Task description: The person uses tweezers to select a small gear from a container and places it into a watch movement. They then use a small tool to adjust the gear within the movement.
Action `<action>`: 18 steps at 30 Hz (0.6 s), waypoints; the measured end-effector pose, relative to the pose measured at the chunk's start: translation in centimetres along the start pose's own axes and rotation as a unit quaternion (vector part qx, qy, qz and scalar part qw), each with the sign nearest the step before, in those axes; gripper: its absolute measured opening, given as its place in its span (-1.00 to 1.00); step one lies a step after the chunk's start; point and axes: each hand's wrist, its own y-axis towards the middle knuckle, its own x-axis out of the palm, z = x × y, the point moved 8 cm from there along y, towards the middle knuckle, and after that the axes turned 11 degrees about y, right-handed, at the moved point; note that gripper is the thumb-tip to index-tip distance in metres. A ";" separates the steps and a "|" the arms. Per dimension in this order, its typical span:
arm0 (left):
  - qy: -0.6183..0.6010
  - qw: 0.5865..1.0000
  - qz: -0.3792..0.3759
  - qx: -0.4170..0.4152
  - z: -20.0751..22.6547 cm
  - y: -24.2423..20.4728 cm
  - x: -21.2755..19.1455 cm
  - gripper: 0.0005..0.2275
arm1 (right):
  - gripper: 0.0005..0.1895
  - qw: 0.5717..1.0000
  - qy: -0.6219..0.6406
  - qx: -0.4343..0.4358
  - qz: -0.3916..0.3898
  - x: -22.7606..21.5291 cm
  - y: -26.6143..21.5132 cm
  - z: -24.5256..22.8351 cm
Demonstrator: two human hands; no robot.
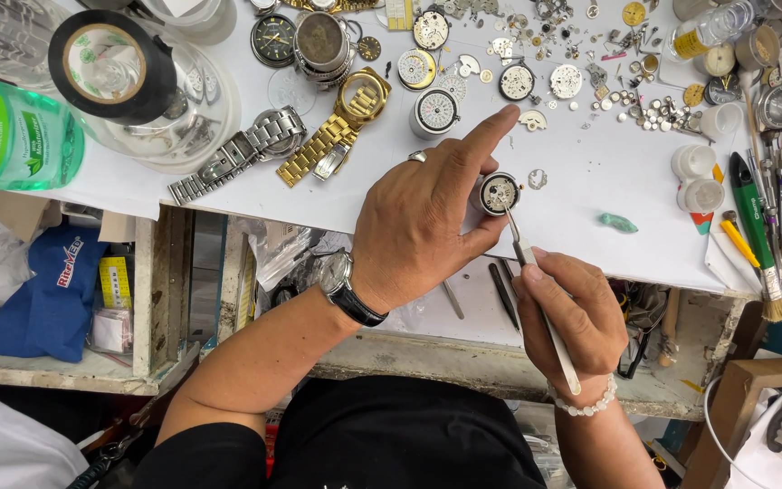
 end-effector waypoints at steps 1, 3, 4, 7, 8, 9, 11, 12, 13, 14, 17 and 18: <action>-0.003 1.000 0.002 0.002 0.0 0.0 0.0 -0.09 | -0.73 1.000 0.008 0.002 0.008 -0.1 0.0 0.0; -0.006 1.000 0.002 0.004 -0.1 -0.1 0.0 -0.09 | -0.76 1.000 0.015 0.006 0.016 -0.1 -0.1 0.2; -0.006 1.000 0.008 0.010 0.0 -0.1 0.0 -0.09 | -0.80 0.999 0.027 0.010 0.041 -0.4 -0.1 0.3; -0.009 1.000 0.008 0.014 0.0 -0.1 0.0 -0.11 | -0.81 0.995 0.049 0.033 0.084 -0.6 -0.1 0.8; -0.012 1.000 0.003 0.011 0.0 -0.1 0.1 -0.11 | -0.80 0.992 0.061 0.050 0.100 -0.7 0.0 1.1; -0.012 1.000 0.003 0.012 0.1 0.0 0.0 -0.11 | -0.80 0.992 0.060 0.050 0.102 -0.7 0.2 1.0; -0.006 1.000 -0.006 0.001 0.0 0.1 -0.1 -0.13 | -0.81 0.989 0.056 0.075 0.112 -0.7 0.4 1.2; -0.005 1.000 -0.007 0.002 -0.1 0.1 -0.2 -0.13 | -0.81 0.989 0.056 0.075 0.113 -0.8 0.4 1.2; -0.013 1.000 0.001 0.016 0.0 0.1 -0.4 -0.09 | -0.82 0.989 0.056 0.075 0.115 -1.0 0.3 1.3; -0.028 0.999 0.006 0.036 0.3 0.1 -0.4 -0.05 | -0.82 0.988 0.048 0.078 0.121 -1.4 0.0 1.2; -0.089 0.993 0.029 0.076 0.4 0.3 -1.0 -0.13 | -0.79 0.985 0.005 0.030 0.170 -3.8 -1.6 1.9; -0.103 0.990 0.024 0.090 0.8 0.3 -0.9 -0.13 | -0.79 0.984 -0.013 0.035 0.177 -5.2 -1.1 2.1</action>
